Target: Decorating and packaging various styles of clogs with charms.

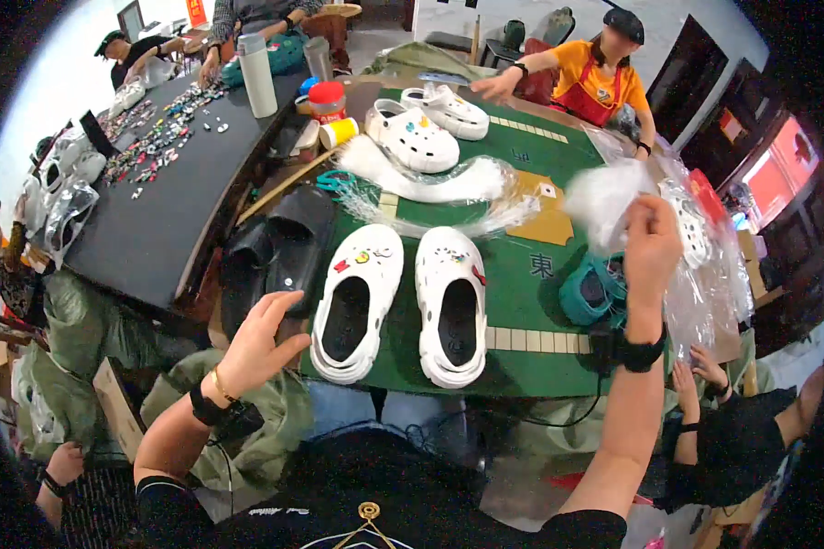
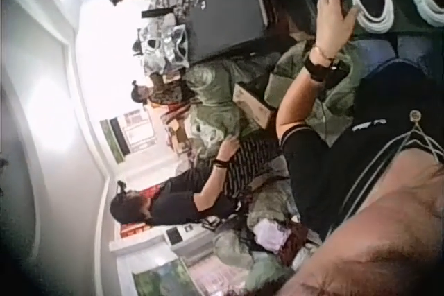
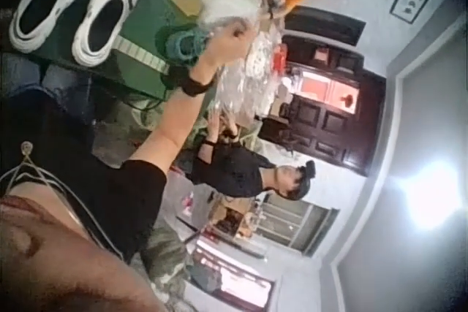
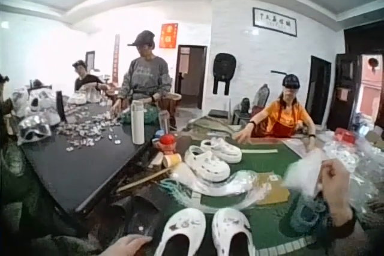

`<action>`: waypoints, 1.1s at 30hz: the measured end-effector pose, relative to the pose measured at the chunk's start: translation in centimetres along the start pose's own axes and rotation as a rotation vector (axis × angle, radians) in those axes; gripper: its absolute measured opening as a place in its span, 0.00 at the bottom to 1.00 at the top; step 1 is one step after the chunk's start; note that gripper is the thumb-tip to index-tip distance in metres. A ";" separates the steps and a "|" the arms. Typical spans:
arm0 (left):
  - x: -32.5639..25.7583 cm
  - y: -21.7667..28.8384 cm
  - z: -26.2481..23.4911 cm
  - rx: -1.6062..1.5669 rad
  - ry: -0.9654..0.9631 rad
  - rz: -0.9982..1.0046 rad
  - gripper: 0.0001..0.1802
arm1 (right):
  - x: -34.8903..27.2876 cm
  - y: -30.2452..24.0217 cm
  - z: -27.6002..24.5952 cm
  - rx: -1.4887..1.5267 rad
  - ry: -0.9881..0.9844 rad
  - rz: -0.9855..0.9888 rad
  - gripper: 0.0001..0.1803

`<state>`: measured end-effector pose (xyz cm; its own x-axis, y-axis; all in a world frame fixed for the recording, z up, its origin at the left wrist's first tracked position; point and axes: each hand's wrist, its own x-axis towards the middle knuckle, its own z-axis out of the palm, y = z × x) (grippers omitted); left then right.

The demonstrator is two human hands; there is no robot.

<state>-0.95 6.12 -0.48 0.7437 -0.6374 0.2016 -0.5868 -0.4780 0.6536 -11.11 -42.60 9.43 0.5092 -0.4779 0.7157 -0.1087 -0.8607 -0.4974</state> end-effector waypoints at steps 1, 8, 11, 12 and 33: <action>-0.1 0.1 0.8 0.057 0.068 0.067 0.32 | 0.7 3.5 -1.6 -0.015 -0.010 0.000 0.09; 0.6 -0.4 3.6 0.021 0.138 0.015 0.32 | -4.9 3.3 0.2 -0.282 -0.281 0.160 0.23; 2.3 -1.8 4.7 0.005 0.191 -0.016 0.32 | -10.2 -0.5 3.9 -0.032 -0.608 0.101 0.32; 2.7 -2.4 5.2 -0.068 0.155 -0.076 0.31 | -11.7 -2.6 5.1 0.085 -0.750 0.298 0.42; 2.0 -2.2 5.9 -0.119 0.108 -0.176 0.29 | -9.0 2.0 21.7 -0.126 -0.624 -0.263 0.14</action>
<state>0.00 2.34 -5.80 0.8649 -0.4791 0.1495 -0.4078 -0.4971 0.7659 2.56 -36.21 -8.65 0.9245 -0.0928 0.3697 0.0062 -0.9661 -0.2582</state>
